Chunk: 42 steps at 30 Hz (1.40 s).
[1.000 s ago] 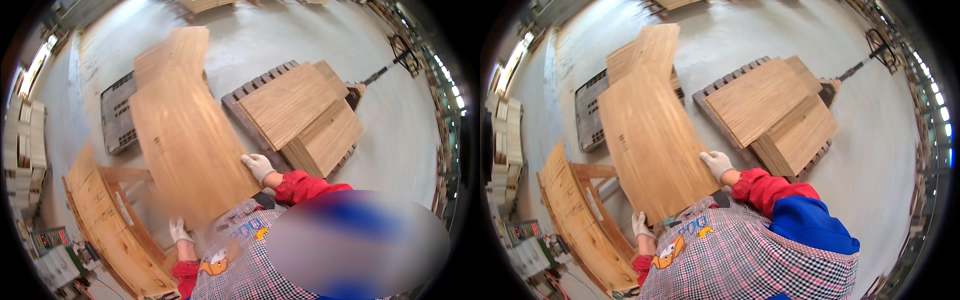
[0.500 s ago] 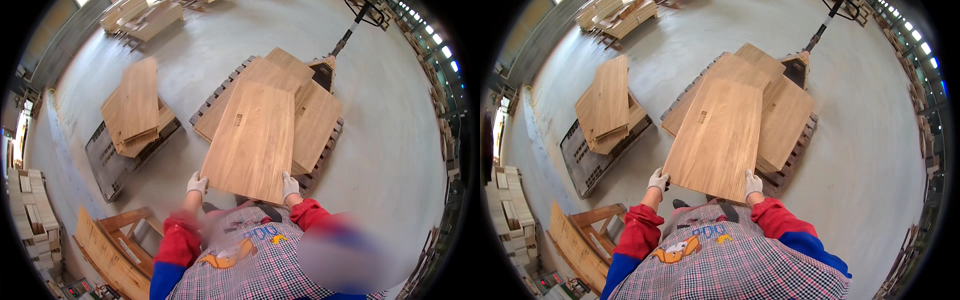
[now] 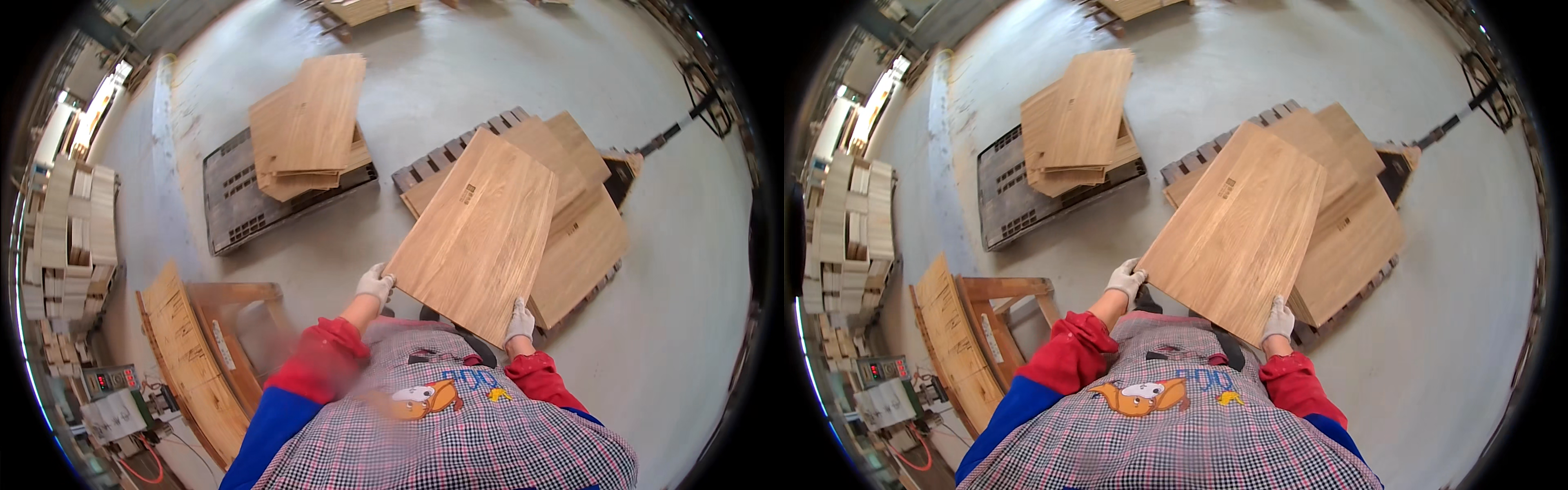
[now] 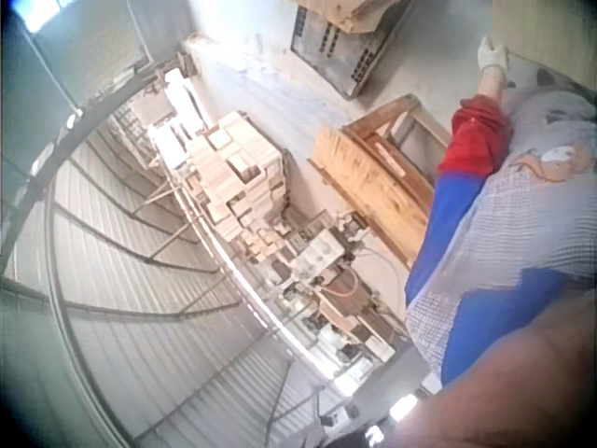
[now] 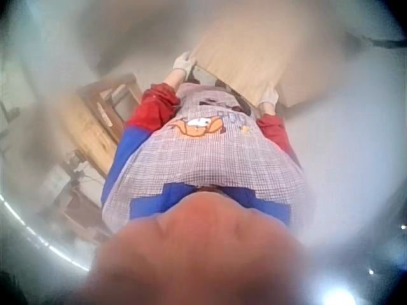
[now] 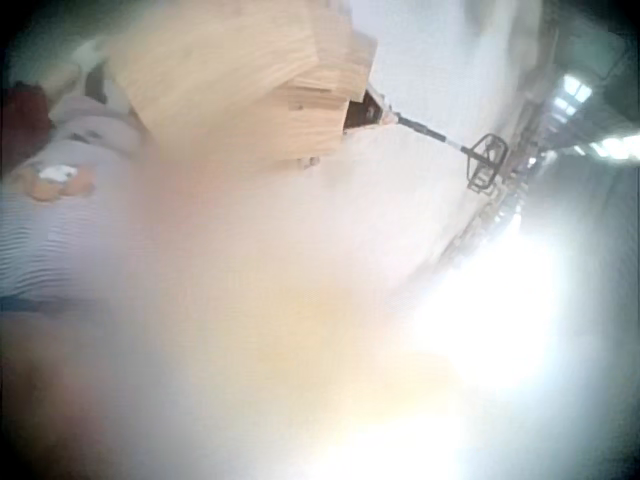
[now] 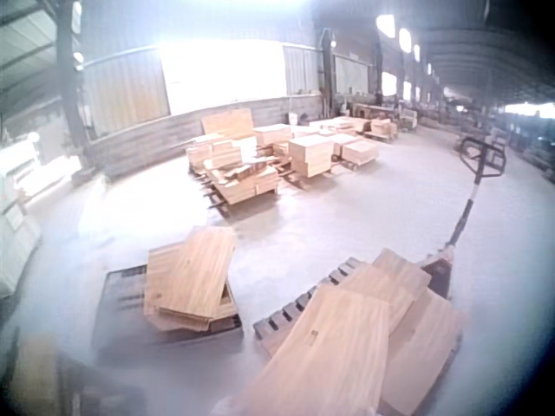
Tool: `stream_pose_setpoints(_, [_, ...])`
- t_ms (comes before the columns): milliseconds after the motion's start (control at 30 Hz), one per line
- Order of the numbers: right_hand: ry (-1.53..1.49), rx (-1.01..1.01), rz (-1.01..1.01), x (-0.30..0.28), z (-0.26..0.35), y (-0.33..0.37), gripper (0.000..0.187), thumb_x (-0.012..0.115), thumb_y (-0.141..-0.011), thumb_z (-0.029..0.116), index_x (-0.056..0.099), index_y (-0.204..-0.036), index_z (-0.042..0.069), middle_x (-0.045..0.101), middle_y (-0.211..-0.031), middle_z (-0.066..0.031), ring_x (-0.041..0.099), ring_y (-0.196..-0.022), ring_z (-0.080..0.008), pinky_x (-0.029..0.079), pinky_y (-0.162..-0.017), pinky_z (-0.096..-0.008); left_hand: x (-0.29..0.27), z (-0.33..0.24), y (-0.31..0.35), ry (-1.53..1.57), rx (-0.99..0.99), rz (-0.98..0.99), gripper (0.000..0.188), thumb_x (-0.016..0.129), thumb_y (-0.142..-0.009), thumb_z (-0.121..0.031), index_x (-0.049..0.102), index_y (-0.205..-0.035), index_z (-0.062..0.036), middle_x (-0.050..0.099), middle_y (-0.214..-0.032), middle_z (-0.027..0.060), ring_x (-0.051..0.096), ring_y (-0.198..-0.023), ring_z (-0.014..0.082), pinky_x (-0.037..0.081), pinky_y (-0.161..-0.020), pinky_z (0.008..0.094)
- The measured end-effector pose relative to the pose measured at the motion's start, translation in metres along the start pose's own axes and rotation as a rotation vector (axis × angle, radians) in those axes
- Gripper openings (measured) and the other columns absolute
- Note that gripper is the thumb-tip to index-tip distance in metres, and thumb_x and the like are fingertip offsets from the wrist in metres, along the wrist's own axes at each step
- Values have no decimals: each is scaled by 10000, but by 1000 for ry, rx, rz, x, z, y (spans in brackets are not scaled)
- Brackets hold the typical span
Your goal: The person measures a wooden board with a tape measure on a machine table and then moves several wooden boards from stacks on the floor and a pallet.
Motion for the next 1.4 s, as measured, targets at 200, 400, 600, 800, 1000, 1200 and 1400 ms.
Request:
stream_pose_setpoints(200, [185,-89,204,113,43,-4,434,535,-878,363,615,-851,-63,622,-754,-103,550,-675,-167,445,-611,-322,-80,45,-1,396,-52,-119,368,523,-838,-87,472,-1199,-44,528,-741,21,473,-532,88,404,-452,222])
stream_pose_setpoints(400, [559,-231,418,281,75,2,444,561,-853,379,624,-875,-60,628,-769,-110,560,-709,-176,444,-664,-317,-183,94,-25,588,-151,-309,275,503,-854,-83,477,-1128,-76,505,-726,0,469,-531,89,409,-450,213])
stream_pose_setpoints(600, [652,-319,459,426,90,8,512,532,-830,451,632,-839,-51,623,-784,-231,612,-781,-327,450,-696,-382,-275,98,-86,652,-242,-420,260,501,-869,-92,488,-1126,-128,495,-706,-24,471,-526,92,430,-451,217])
stream_pose_setpoints(800, [542,-180,619,544,115,10,460,531,-843,358,569,-1036,-58,635,-927,-184,614,-842,-282,458,-736,-370,-350,46,-172,617,-302,-386,236,468,-882,-93,500,-1110,-146,498,-705,-28,487,-555,104,468,-505,255])
stream_pose_setpoints(1000, [420,-161,729,561,145,0,468,551,-843,237,440,-1233,2,570,-1044,-95,549,-747,-139,466,-663,-273,-377,0,-287,868,-172,-146,429,488,-858,-39,350,-1258,-106,520,-912,57,518,-744,199,465,-749,392])
stream_pose_setpoints(1200, [287,189,524,453,99,1,324,518,-831,208,550,-1098,28,593,-907,-87,562,-727,-167,464,-636,-297,-376,-7,-376,657,-211,-161,579,525,-871,-132,246,-1375,-191,377,-1323,28,481,-1086,250,435,-880,376])
stream_pose_setpoints(1400, [749,137,325,255,-31,-1,336,515,-814,241,581,-1028,-9,577,-711,-93,558,-615,-153,457,-541,-289,-209,-49,-395,20,-115,266,479,517,-861,-103,369,-1316,-114,511,-1172,52,547,-881,186,467,-740,301])
Point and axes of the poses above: each hand's wrist, its own y-axis away from the middle knuckle, its own x-axis out of the palm, z = x × y, the point moved 10 cm from there along -y, towards the middle knuckle
